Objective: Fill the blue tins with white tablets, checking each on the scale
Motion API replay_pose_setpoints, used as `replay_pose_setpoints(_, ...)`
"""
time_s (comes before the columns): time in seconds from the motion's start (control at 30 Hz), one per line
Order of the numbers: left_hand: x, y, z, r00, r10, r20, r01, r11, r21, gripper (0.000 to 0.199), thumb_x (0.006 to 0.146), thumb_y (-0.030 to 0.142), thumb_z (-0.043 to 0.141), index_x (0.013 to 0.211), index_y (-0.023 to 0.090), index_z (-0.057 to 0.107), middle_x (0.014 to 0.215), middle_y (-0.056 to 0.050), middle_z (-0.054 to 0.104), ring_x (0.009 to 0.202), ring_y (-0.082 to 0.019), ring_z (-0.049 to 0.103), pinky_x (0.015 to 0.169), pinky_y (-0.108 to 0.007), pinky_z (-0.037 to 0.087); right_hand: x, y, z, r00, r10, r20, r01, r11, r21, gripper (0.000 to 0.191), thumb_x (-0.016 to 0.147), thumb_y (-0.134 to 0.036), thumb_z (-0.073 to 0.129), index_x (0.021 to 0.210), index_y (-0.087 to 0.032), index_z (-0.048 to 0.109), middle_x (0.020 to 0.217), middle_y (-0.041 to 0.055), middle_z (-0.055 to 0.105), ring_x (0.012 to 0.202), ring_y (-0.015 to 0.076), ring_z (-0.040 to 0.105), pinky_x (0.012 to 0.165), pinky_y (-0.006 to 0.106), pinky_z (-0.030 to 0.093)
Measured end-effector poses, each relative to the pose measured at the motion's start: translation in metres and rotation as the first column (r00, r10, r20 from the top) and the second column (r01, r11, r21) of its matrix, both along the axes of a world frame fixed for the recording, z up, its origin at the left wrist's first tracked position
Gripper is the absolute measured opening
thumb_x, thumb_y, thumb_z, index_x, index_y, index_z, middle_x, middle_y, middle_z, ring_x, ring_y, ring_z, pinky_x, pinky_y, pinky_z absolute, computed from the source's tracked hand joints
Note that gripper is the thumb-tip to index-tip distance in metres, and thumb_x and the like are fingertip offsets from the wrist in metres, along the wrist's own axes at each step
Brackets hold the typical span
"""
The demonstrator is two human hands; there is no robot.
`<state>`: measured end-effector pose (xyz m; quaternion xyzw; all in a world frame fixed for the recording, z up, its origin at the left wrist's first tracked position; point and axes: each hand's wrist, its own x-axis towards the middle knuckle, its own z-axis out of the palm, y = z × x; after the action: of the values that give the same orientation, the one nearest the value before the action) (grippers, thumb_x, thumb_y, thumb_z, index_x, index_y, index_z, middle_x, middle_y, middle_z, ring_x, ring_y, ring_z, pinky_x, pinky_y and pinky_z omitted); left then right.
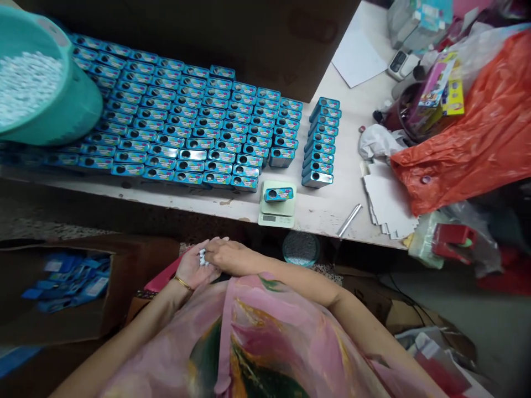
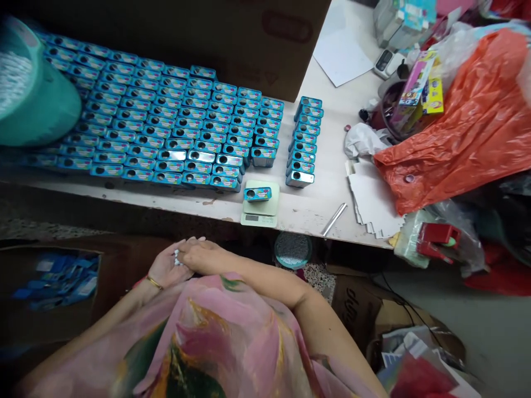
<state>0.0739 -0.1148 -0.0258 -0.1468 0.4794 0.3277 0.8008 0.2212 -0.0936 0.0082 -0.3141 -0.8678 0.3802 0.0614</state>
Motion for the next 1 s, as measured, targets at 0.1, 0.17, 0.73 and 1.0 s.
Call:
replay_pose_setpoints(0.1, 0.008, 0.009, -0.001, 0.994, -0.08, 0.07, 0.079, 0.997, 0.012, 0.027, 0.083, 0.021, 0.041, 0.095, 0.008, 0.061, 0.094, -0.014, 0.066, 0.088, -0.024, 0.062, 0.076, -0.041, 0.05, 0.015, -0.002, 0.008, 1.0, 0.001, 0.01, -0.002, 0.99, 0.14, 0.015, 0.084, -0.011, 0.042, 0.089, -0.014, 0.055, 0.097, 0.006, 0.055, 0.092, 0.0159, 0.047, 0.072, 0.024, 0.038)
replay_pose_setpoints(0.17, 0.015, 0.012, 0.0, 0.986, -0.128, 0.104, 0.126, 0.992, 0.028, 0.029, 0.083, 0.023, 0.041, 0.096, 0.006, 0.06, 0.091, -0.015, 0.066, 0.084, -0.024, 0.063, 0.074, -0.041, 0.051, 0.024, -0.002, 0.013, 1.0, -0.008, 0.024, 0.004, 0.98, 0.199, 0.013, 0.085, -0.014, 0.043, 0.091, -0.015, 0.054, 0.097, 0.0051, 0.054, 0.092, 0.015, 0.046, 0.072, 0.024, 0.038)
replay_pose_setpoints(0.73, 0.077, 0.022, -0.004, 0.98, 0.048, 0.193, -0.056, 0.998, 0.037, 0.013, 0.081, 0.016, 0.046, 0.073, 0.011, 0.055, 0.072, -0.007, 0.059, 0.062, -0.013, 0.059, 0.039, -0.018, 0.043, 0.161, 0.071, 0.001, 0.826, -0.461, 0.324, 0.294, 0.844, 0.449, 0.043, 0.084, -0.021, 0.044, 0.127, -0.02, 0.039, 0.12, 0.0118, 0.048, 0.103, 0.0237, 0.041, 0.083, 0.037, 0.035)
replay_pose_setpoints(1.0, 0.069, 0.012, -0.005, 0.973, 0.025, 0.231, -0.045, 0.996, 0.079, 0.016, 0.084, 0.023, 0.046, 0.07, 0.014, 0.049, 0.059, 0.003, 0.044, 0.043, -0.004, 0.042, 0.028, -0.011, 0.025, 0.168, 0.141, -0.023, 0.765, -0.596, 0.244, 0.402, 0.737, 0.543, 0.042, 0.084, -0.019, 0.04, 0.127, -0.019, 0.04, 0.118, 0.0108, 0.05, 0.101, 0.024, 0.043, 0.08, 0.035, 0.037)
